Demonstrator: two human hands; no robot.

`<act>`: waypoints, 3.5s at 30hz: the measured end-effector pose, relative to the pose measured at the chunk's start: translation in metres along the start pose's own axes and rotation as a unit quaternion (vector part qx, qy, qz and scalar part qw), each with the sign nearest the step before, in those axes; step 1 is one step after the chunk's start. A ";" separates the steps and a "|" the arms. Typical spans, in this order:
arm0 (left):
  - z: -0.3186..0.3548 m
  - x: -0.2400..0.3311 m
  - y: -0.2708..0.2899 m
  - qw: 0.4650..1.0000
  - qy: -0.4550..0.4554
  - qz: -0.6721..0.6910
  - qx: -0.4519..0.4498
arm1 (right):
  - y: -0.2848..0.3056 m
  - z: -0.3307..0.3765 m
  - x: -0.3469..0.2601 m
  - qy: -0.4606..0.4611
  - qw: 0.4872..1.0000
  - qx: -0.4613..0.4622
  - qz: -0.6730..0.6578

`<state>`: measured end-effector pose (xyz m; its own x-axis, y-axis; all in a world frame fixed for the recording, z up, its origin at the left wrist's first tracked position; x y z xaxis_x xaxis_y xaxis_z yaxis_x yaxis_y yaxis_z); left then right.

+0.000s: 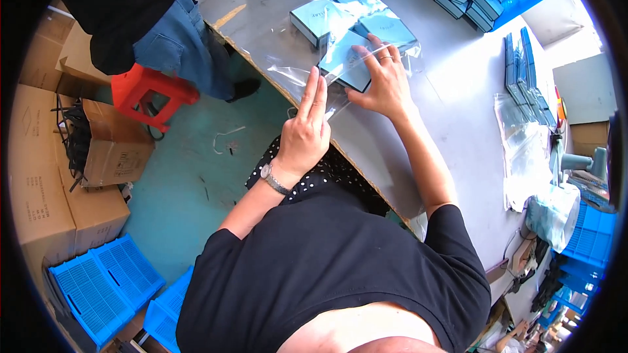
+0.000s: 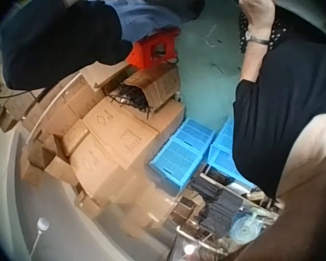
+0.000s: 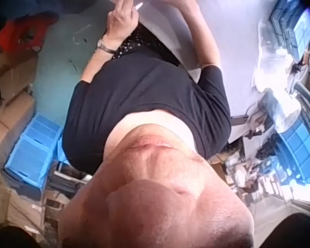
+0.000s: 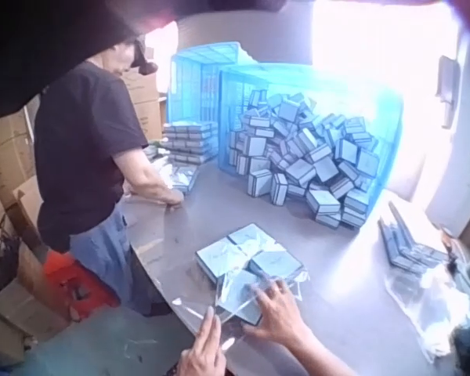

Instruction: Packaging sets of small blue jewelry boxes into large plastic bags.

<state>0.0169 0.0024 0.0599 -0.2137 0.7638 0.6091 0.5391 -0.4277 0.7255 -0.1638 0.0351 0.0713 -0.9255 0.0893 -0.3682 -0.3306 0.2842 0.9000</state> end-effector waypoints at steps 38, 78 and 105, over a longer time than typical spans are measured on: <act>-0.019 -0.045 -0.042 0.997 -0.025 0.070 0.002 | 0.040 -0.036 0.051 0.135 0.760 -0.498 -0.396; -0.025 0.004 -0.044 0.994 -0.101 0.027 -0.037 | -0.039 -0.009 0.021 -0.054 0.983 0.131 -0.115; -0.022 -0.012 -0.046 0.993 0.048 0.107 -0.014 | 0.054 0.074 0.195 -0.098 0.923 0.171 -0.330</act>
<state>-0.0232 0.0023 0.0256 -0.1737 0.6055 0.7767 0.5576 -0.5896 0.5843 -0.3478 0.1389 0.0306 -0.4807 -0.0489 -0.8755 -0.7021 0.6196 0.3509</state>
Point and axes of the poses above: each hand's wrist, its own z-axis away from the middle knuckle, its own y-axis out of the back of the hand, x = y × z, the point moved 7 cm from there along -z, towards the middle knuckle, and after that the axes turned 14 degrees about -x, right-handed, at the moved point
